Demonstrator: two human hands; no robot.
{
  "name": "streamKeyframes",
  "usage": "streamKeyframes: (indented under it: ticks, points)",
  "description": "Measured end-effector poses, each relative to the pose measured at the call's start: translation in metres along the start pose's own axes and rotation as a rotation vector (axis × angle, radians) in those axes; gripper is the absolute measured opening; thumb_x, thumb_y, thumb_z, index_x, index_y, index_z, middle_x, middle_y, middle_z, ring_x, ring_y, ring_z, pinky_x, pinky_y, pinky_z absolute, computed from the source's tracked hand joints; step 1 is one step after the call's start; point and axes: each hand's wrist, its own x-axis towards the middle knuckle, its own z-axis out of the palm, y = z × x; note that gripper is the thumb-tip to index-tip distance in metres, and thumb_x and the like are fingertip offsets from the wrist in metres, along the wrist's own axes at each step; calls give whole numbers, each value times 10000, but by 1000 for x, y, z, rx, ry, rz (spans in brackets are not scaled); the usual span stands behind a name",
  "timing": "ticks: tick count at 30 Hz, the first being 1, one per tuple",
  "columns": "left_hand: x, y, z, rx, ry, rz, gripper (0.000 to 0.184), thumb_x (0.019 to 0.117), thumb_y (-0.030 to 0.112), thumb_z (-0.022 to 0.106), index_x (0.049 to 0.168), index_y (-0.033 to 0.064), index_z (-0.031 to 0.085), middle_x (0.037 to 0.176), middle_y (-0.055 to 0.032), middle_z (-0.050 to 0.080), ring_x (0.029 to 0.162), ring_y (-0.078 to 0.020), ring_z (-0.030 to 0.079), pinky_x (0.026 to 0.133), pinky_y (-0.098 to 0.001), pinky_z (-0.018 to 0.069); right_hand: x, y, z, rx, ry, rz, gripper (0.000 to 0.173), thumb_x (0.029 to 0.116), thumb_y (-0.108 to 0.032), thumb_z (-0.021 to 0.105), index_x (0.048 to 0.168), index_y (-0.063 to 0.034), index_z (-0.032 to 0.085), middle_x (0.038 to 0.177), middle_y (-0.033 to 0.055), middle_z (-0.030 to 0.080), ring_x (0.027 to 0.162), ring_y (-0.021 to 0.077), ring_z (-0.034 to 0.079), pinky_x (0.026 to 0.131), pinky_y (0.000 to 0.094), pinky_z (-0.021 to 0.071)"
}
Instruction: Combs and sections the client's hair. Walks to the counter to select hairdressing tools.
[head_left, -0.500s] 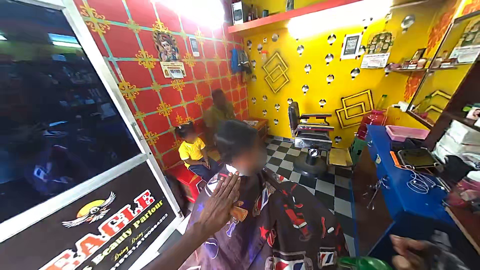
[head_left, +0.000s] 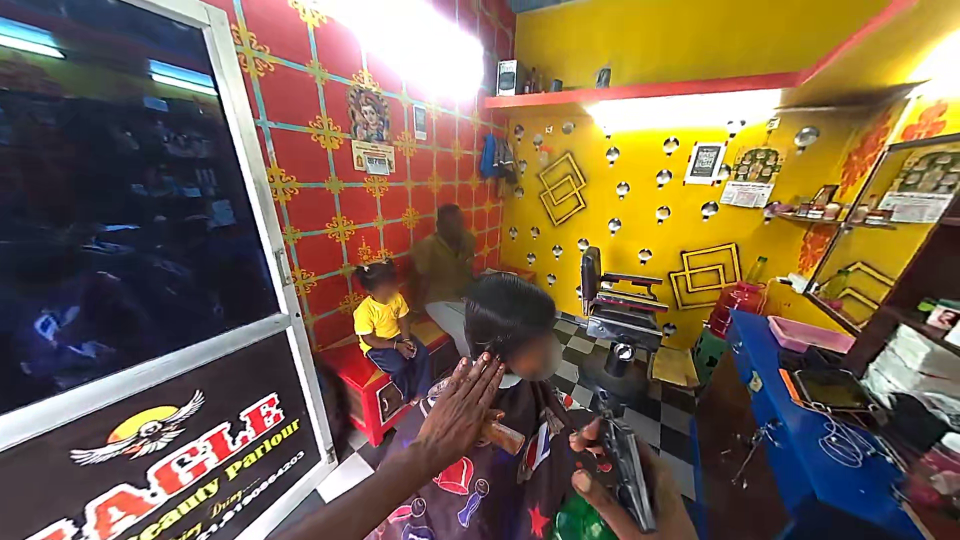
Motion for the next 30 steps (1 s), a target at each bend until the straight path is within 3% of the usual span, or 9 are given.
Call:
streamKeyframes:
  ticks: [6,15,19,21,24,27,29,30]
  points:
    - [7,4,4,55,61,1,624,1091,469,331,1500,25,492,1552,-131,495,1466,-307,430,1175,-611,312,18,3,15,-124,-3,-4,590,873,-465,786,1212,-13,614,1076,32,716,1005,127,686,860,315,600]
    - [7,-2,6,97,46,11,649,1094,480,305,1529,19,442,1596,-125,437,1495,-293,385,1194,-601,291,26,19,34,-98,-13,-34,506,890,-456,767,1152,-39,649,1010,6,726,958,123,700,854,323,606]
    - [7,-2,5,91,38,16,657,1096,490,284,1534,24,436,1589,-126,446,1489,-294,394,1183,-608,300,16,18,49,-115,92,11,333,887,-348,744,1003,-41,693,827,-15,705,733,59,675,652,258,590]
    - [7,-2,5,97,35,17,663,1095,500,276,1529,28,445,1589,-117,449,1490,-290,393,1183,-602,304,13,13,51,-137,111,65,314,889,-345,732,977,-45,702,791,-20,697,679,49,664,607,248,578]
    - [7,-2,2,111,17,17,672,1095,508,259,1535,33,438,1601,-108,433,1503,-282,372,1193,-599,287,9,9,49,-123,15,142,380,898,-407,753,1049,-65,684,860,-29,708,749,67,669,657,273,572]
    - [7,-1,2,106,-3,28,669,1096,498,257,1547,32,420,1616,-110,409,1517,-279,345,1206,-600,264,6,10,48,-121,-51,120,490,887,-445,768,1163,-56,654,1005,-12,727,921,87,696,798,312,605]
    - [7,1,4,106,11,39,670,1096,498,255,1542,28,428,1619,-109,405,1517,-274,345,1208,-593,263,2,11,50,-173,-26,92,500,877,-455,774,1158,-57,661,990,-21,729,910,74,696,791,305,608]
    - [8,2,4,112,21,44,671,1096,503,255,1539,32,434,1615,-104,413,1514,-270,351,1206,-588,271,-1,13,52,-210,25,80,461,876,-451,771,1113,-66,680,921,-36,723,831,63,688,725,297,602]
